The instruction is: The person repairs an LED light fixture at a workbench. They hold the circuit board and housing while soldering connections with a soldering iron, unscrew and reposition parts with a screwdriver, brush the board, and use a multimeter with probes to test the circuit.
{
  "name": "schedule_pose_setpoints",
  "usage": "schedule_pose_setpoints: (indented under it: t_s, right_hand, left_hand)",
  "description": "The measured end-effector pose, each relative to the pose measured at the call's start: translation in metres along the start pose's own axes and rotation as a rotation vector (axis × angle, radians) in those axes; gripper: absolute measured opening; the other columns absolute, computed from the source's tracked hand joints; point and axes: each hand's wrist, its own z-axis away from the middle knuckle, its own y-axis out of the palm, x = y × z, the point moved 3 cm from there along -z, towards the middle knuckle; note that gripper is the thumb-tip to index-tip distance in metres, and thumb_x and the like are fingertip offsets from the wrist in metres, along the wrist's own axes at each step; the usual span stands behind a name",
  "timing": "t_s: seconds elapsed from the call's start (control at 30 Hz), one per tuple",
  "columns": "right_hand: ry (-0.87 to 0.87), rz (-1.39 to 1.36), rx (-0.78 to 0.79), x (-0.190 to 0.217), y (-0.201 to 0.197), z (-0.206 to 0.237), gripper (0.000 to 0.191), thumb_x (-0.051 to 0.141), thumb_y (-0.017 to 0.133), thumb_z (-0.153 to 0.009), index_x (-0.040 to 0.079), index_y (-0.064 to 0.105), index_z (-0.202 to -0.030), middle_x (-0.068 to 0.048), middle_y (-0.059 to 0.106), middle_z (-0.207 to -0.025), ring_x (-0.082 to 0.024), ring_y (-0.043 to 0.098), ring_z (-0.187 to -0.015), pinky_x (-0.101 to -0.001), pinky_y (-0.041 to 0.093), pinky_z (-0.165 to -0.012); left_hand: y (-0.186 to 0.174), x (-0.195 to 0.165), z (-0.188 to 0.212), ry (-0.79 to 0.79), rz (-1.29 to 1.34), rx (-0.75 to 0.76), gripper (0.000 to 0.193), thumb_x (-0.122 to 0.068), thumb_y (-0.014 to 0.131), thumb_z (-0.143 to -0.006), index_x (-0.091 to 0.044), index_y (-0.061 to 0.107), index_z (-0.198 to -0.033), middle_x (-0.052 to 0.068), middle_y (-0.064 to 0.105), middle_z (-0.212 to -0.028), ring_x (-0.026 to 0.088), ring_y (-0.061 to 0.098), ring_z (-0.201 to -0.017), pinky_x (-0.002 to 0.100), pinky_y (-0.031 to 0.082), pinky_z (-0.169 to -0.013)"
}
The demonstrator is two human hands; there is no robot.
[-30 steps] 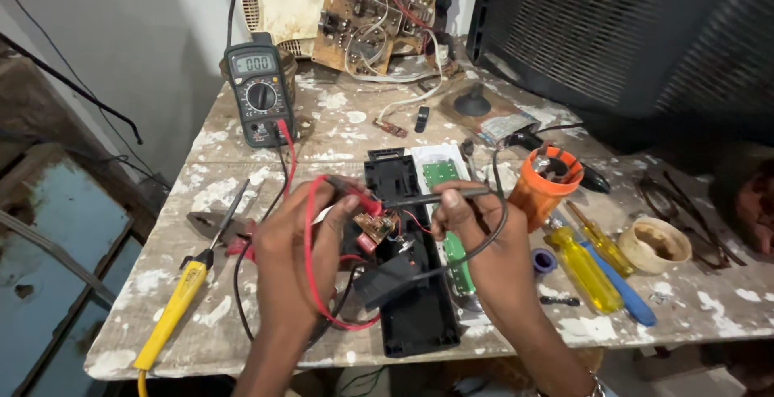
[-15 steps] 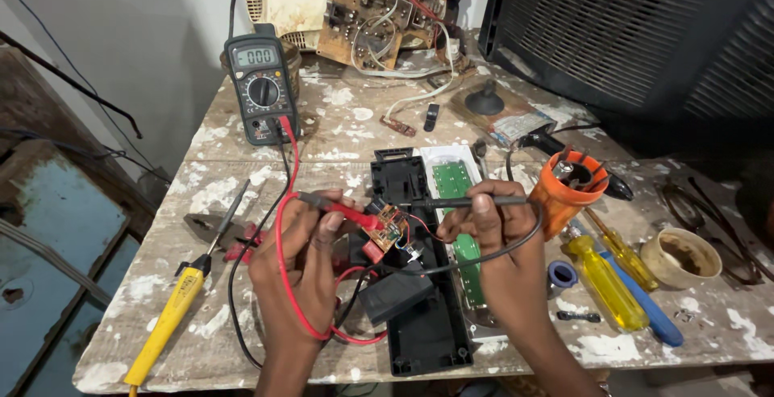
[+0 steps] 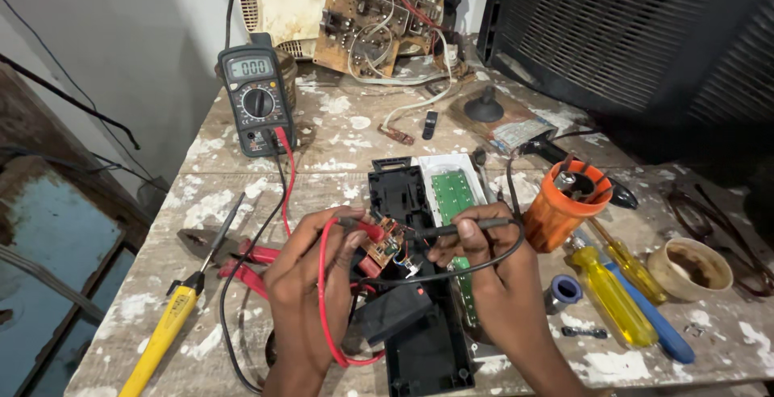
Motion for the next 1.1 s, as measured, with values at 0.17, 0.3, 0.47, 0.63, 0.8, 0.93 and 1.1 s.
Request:
schedule_pose_setpoints:
  t_s: [0.17,0.3,0.47,0.63,0.8,0.93,1.1]
  right_hand:
    - [0.022,0.065,-0.005,0.0002,0.0002,0.001,0.025,0.022,0.052,-0.104,-0.002,0.057,-0.102,-0.012,0.073,-0.08,-0.017,0.076,-0.076,-0.0306,0.061,-0.071]
    - [0.008,0.055,0.009,0.0011,0.0009,0.0004,0.025,0.022,0.052,-0.104,-0.002,0.057,-0.102,-0.012,0.073,-0.08,-0.017,0.076,-0.077,-0.0308,0.061,-0.071]
    - [0.02,0.045,-0.006,0.002,0.0012,0.0002,0.025,0.021,0.052,-0.104,-0.003,0.058,-0.101,-0.012,0.073,-0.081,-0.017,0.076,-0.077,-0.0306,0.061,-0.071]
    - [0.01,0.08,0.006,0.003,0.0019,0.0,0.027,0.024,0.052,-0.104,-0.003,0.058,-0.101,-0.012,0.073,-0.079,-0.017,0.075,-0.076,-0.0305,0.06,-0.071]
    - [0.024,0.108,0.021,0.0034,0.0026,-0.0007,0.029,0.026,0.052,-0.104,-0.002,0.059,-0.099,-0.011,0.074,-0.078,-0.016,0.075,-0.075,-0.0305,0.061,-0.071]
    - [0.054,0.08,0.016,0.0025,0.0028,-0.0004,0.029,0.026,0.053,-0.103,-0.002,0.059,-0.099,-0.012,0.073,-0.077,-0.016,0.075,-0.076,-0.0313,0.061,-0.071]
    - [0.03,0.061,0.026,0.0014,0.0035,0.0001,0.028,0.025,0.053,-0.103,-0.002,0.059,-0.1,-0.011,0.073,-0.077,-0.016,0.075,-0.075,-0.0314,0.061,-0.07]
  left_hand:
    - [0.0005,-0.0012,-0.0004,0.009,0.015,0.024,0.014,0.01,0.068,-0.088,0.005,0.073,-0.101,0.013,0.074,-0.102,0.018,0.075,-0.083,0.027,0.057,-0.069]
    - [0.0023,0.0015,0.0002,-0.107,0.092,0.063,0.017,0.01,0.067,-0.088,0.004,0.074,-0.102,0.011,0.075,-0.101,0.015,0.075,-0.071,0.026,0.057,-0.061]
    - [0.0012,-0.002,-0.0003,0.016,0.036,0.034,0.017,0.011,0.069,-0.088,0.005,0.073,-0.103,0.012,0.074,-0.102,0.015,0.075,-0.08,0.026,0.058,-0.066]
    - [0.0011,-0.002,-0.0005,0.027,-0.014,0.024,0.016,0.011,0.07,-0.085,0.006,0.073,-0.101,0.013,0.073,-0.102,0.015,0.074,-0.077,0.026,0.057,-0.063]
    - [0.0011,-0.0006,0.0003,-0.061,0.033,0.059,0.016,0.013,0.067,-0.086,0.007,0.073,-0.1,0.013,0.074,-0.1,0.013,0.075,-0.066,0.025,0.056,-0.057]
    - [0.0004,-0.0018,-0.0012,-0.016,-0.008,0.049,0.016,0.014,0.066,-0.086,0.008,0.071,-0.1,0.013,0.073,-0.101,0.014,0.074,-0.071,0.025,0.056,-0.059]
    - [-0.0003,-0.0028,-0.001,-0.011,0.005,0.05,0.015,0.013,0.067,-0.087,0.008,0.071,-0.101,0.013,0.073,-0.101,0.014,0.074,-0.07,0.025,0.056,-0.058]
